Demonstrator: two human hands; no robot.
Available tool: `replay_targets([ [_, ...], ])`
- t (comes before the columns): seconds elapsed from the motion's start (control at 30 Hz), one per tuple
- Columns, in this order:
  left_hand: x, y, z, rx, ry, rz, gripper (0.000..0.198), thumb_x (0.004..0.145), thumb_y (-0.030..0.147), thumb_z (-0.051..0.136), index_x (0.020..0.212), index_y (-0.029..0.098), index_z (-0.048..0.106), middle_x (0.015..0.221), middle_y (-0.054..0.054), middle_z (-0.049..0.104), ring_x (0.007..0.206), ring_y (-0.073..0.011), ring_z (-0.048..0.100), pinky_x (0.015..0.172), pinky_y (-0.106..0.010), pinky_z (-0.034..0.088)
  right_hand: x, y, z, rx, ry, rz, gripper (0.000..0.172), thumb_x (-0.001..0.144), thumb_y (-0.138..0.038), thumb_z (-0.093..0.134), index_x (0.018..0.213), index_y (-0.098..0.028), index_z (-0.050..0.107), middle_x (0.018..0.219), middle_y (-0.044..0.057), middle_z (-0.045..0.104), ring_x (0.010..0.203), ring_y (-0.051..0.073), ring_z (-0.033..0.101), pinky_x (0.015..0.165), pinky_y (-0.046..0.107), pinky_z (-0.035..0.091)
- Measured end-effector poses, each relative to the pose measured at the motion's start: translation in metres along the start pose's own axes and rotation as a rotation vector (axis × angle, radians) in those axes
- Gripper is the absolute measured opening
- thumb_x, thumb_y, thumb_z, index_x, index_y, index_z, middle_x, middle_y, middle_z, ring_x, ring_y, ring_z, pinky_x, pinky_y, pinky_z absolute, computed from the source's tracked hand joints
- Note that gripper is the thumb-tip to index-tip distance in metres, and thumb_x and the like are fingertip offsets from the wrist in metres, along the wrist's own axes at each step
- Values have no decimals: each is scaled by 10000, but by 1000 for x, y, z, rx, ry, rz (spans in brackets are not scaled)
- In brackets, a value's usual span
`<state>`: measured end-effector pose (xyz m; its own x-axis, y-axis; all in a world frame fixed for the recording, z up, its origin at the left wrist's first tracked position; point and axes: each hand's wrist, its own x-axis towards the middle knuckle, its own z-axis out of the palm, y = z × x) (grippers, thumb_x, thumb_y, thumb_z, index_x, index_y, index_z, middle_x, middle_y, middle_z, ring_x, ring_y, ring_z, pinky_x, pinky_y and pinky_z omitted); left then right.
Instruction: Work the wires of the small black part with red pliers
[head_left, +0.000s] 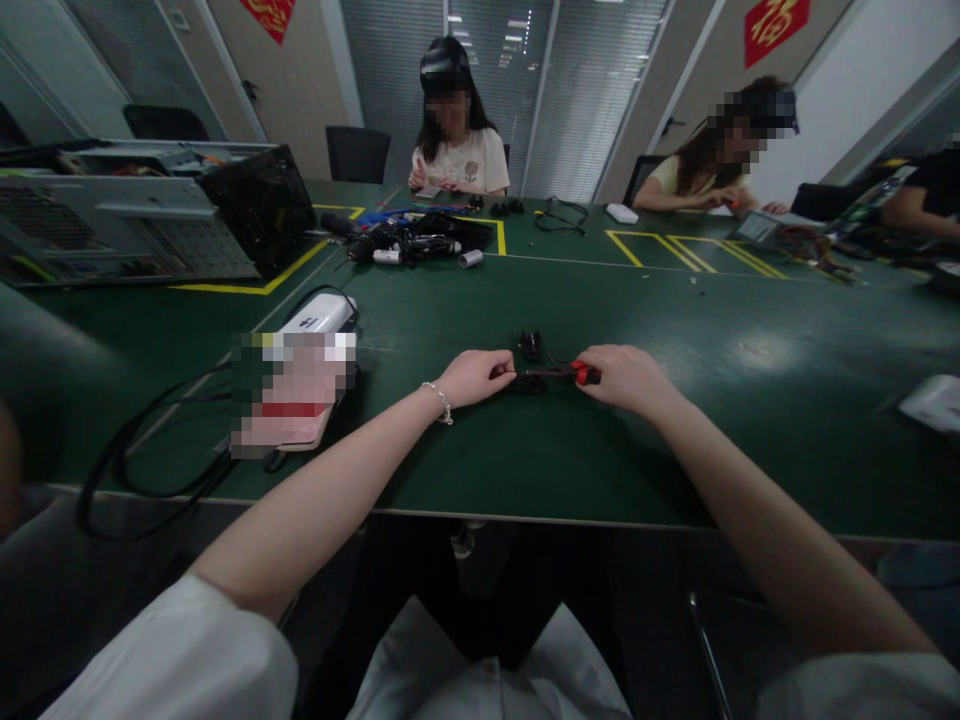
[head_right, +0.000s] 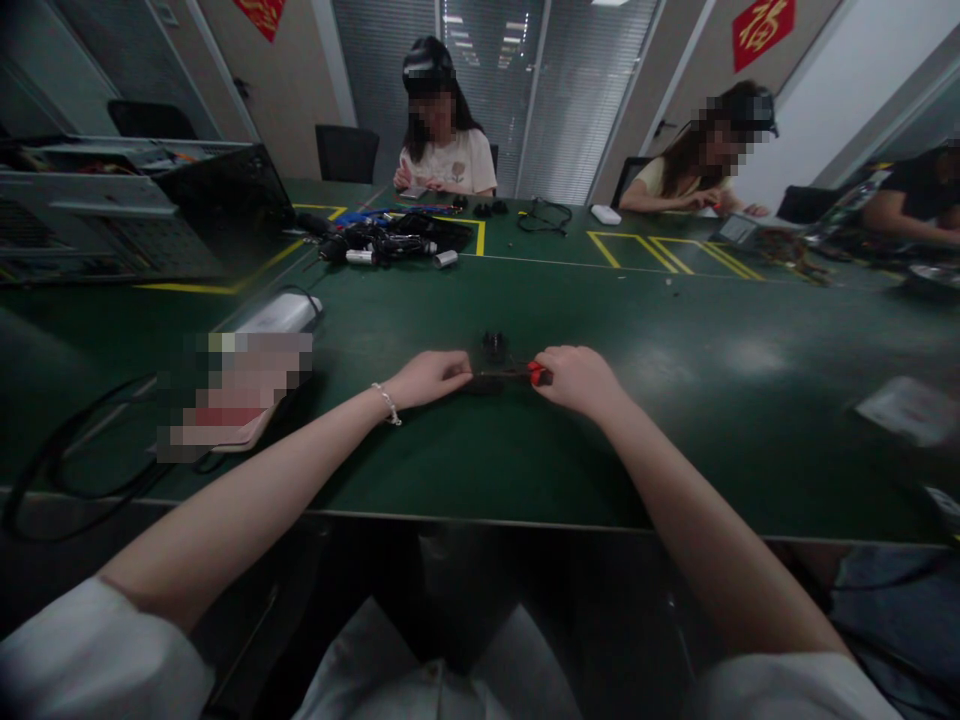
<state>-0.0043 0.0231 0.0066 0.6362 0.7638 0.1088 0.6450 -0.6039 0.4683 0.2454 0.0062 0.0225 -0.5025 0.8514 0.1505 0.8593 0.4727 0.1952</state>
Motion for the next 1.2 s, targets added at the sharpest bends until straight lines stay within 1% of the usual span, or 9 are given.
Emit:
replay_targets([
  [0.23,0,1,-1,6,-4,-6,148,849,287,450,828,180,550,782,-7,613,698,-142,546,599,-237,370,1,2,3,-12,7,-11,227,760,-338,467,855,-193,614,834,54,644,722,175,565,574,277,379],
  [0.5,1,-2,2,15,23,15,146,845,291,453,811,181,543,754,2,603,675,-135,538,580,-230,356,2,3,3,2,-6,-4,222,760,-336,474,857,-194,615,848,50,647,735,174,569,584,274,387],
  [0.9,0,3,-2,-21,-20,-17,158,852,291,438,816,176,540,783,-4,599,702,-138,545,605,-241,378,1,3,5,-8,14,-9,223,759,-340,476,859,-196,613,848,55,647,726,175,568,584,282,392],
  [1.2,1,0,0,4,10,4,151,846,290,447,820,179,546,769,-3,603,688,-136,544,605,-243,374,1,2,3,-10,-10,-16,226,767,-340,458,846,-191,608,831,51,640,731,177,567,593,283,392],
])
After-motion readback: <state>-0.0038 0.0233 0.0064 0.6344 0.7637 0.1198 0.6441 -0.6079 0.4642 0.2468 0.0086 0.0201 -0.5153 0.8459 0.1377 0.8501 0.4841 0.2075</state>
